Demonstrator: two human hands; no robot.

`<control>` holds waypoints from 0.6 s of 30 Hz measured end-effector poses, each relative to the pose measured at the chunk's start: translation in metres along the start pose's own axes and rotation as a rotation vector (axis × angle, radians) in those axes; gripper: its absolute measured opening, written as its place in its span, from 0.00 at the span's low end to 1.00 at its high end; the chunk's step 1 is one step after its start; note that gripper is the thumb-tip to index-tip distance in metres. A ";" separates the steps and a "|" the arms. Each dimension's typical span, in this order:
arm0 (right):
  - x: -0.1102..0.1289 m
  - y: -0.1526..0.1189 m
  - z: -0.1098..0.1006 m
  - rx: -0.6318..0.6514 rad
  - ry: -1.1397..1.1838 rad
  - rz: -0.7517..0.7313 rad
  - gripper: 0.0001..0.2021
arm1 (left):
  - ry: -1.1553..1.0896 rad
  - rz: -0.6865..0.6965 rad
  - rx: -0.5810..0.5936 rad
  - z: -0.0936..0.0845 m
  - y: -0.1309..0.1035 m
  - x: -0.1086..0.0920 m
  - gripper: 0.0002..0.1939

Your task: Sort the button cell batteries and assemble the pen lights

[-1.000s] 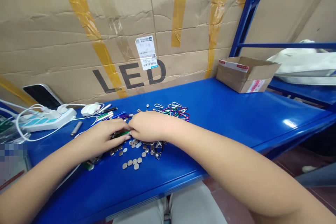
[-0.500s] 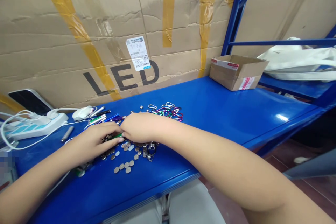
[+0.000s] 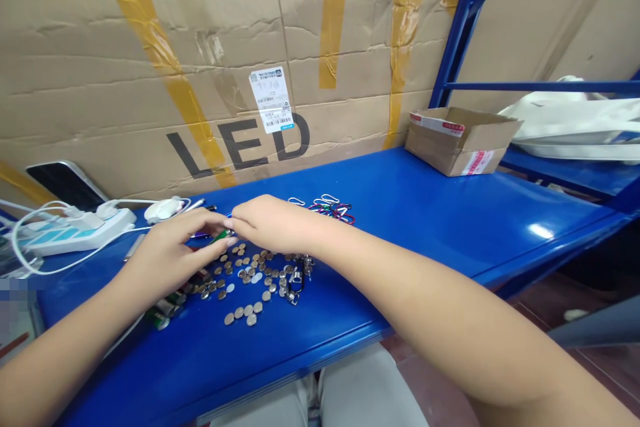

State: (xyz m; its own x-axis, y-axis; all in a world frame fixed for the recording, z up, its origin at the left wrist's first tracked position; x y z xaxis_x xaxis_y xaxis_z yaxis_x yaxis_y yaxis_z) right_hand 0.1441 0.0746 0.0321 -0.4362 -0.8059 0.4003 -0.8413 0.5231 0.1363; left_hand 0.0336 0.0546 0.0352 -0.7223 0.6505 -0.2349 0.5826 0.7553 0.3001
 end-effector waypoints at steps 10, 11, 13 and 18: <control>0.000 0.001 -0.003 -0.025 -0.097 -0.027 0.22 | -0.418 -0.211 0.102 0.016 -0.001 0.016 0.15; 0.000 0.001 -0.003 -0.025 -0.104 -0.017 0.21 | -0.449 -0.220 0.108 0.017 -0.001 0.016 0.15; 0.000 0.002 -0.003 -0.020 -0.109 0.003 0.21 | -0.498 -0.224 0.114 0.019 -0.001 0.017 0.16; -0.001 0.002 -0.003 -0.004 -0.086 0.039 0.22 | -0.531 -0.220 0.131 0.022 0.000 0.019 0.17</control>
State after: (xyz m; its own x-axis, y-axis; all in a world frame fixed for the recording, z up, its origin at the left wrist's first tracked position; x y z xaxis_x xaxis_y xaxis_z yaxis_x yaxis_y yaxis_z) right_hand 0.1438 0.0774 0.0341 -0.4950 -0.8055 0.3258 -0.8219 0.5557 0.1253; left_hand 0.0282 0.0687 0.0101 -0.5656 0.4027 -0.7197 0.5058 0.8587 0.0829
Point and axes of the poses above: each hand's wrist, its own y-axis towards the middle knuckle, its own z-axis out of the palm, x = y × z, the point moved 7 cm from there along y, towards the middle knuckle, and after that the axes turned 11 degrees about x, right-handed, at the moved point
